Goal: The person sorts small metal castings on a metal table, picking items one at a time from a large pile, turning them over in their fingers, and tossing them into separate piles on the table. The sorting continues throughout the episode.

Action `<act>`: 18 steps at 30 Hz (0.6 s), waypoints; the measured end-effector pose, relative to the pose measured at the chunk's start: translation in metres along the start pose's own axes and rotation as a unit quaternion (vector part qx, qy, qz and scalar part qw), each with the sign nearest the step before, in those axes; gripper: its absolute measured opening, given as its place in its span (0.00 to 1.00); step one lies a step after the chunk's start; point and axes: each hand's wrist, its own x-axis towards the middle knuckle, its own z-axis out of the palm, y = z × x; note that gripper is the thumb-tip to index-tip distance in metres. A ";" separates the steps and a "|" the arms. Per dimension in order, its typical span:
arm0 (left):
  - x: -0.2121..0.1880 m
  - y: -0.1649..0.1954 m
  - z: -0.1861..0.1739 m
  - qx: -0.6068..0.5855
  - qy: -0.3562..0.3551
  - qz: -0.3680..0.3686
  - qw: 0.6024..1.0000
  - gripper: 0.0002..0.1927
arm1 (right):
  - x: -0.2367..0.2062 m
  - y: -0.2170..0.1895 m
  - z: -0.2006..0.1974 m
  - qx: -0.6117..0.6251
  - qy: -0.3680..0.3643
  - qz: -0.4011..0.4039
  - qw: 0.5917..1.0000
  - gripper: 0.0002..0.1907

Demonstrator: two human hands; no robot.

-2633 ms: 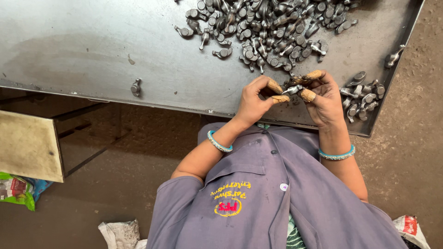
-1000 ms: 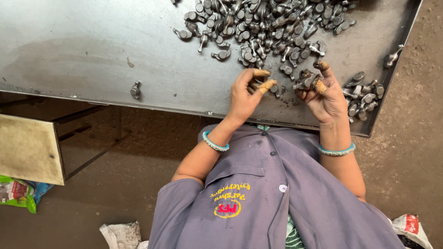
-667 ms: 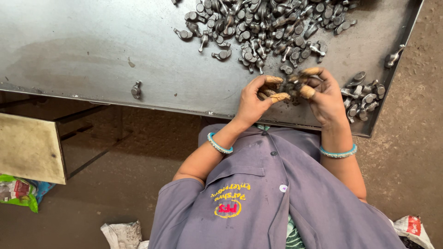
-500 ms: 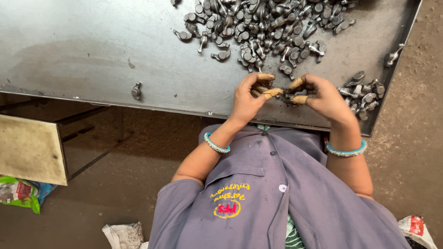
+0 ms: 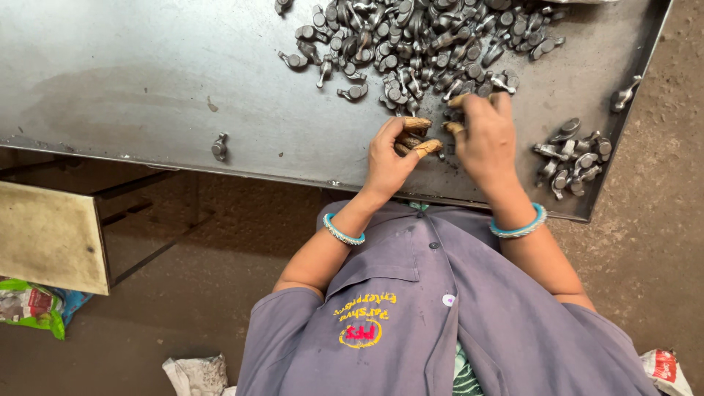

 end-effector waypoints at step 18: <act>-0.004 0.004 0.010 -0.095 -0.075 -0.017 0.992 0.15 | -0.051 0.056 0.016 0.702 -0.011 0.270 0.659 0.15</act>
